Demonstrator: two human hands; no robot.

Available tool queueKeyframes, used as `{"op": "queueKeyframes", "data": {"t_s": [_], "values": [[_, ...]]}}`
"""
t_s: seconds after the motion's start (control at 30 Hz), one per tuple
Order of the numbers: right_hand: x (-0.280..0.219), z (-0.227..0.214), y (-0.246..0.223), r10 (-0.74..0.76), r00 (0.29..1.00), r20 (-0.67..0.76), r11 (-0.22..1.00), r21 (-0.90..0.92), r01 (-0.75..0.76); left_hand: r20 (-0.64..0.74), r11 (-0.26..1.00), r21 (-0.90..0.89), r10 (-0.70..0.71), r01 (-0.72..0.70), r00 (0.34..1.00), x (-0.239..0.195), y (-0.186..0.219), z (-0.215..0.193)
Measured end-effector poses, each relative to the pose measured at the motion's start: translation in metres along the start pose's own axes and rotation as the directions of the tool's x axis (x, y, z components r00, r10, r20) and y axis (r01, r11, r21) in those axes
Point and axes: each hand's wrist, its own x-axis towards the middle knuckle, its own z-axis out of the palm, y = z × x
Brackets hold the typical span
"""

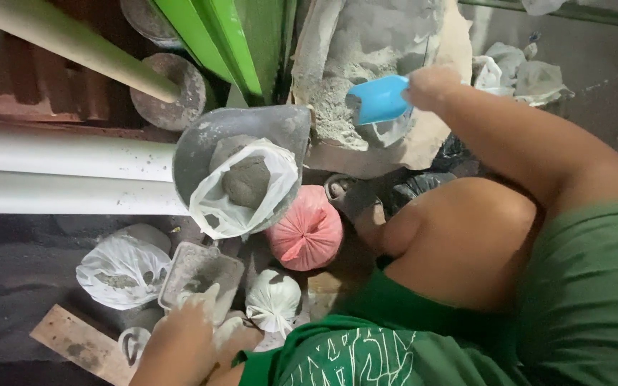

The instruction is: The person scoops cement powder from a large sack using a blue scoop and pours it into a white plastic bag held open with the other hand. The person repeats this action multiple times to fill the bag.

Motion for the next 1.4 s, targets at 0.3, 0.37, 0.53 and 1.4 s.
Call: {"op": "queueKeyframes", "data": {"t_s": [0.3,0.37,0.53,1.4], "values": [[0.032,0.018,-0.031,-0.102,0.994,0.039,0.994,0.050,0.100,0.085,0.994,-0.083,-0.061,0.068,0.995,-0.007,-0.001,-0.015],[0.027,0.015,-0.045,-0.095,0.993,0.063,0.993,0.077,0.090,0.102,0.982,-0.161,-0.086,0.102,0.991,-0.018,0.008,-0.045],[-0.006,-0.007,-0.079,-0.001,0.992,0.126,0.989,0.147,-0.018,0.189,0.954,-0.219,-0.165,0.205,0.968,-0.030,0.022,-0.075],[0.001,0.011,0.051,-0.016,0.999,-0.045,0.990,0.136,0.022,-0.045,0.949,-0.212,-0.248,0.234,0.968,-0.031,0.049,-0.100]]}}
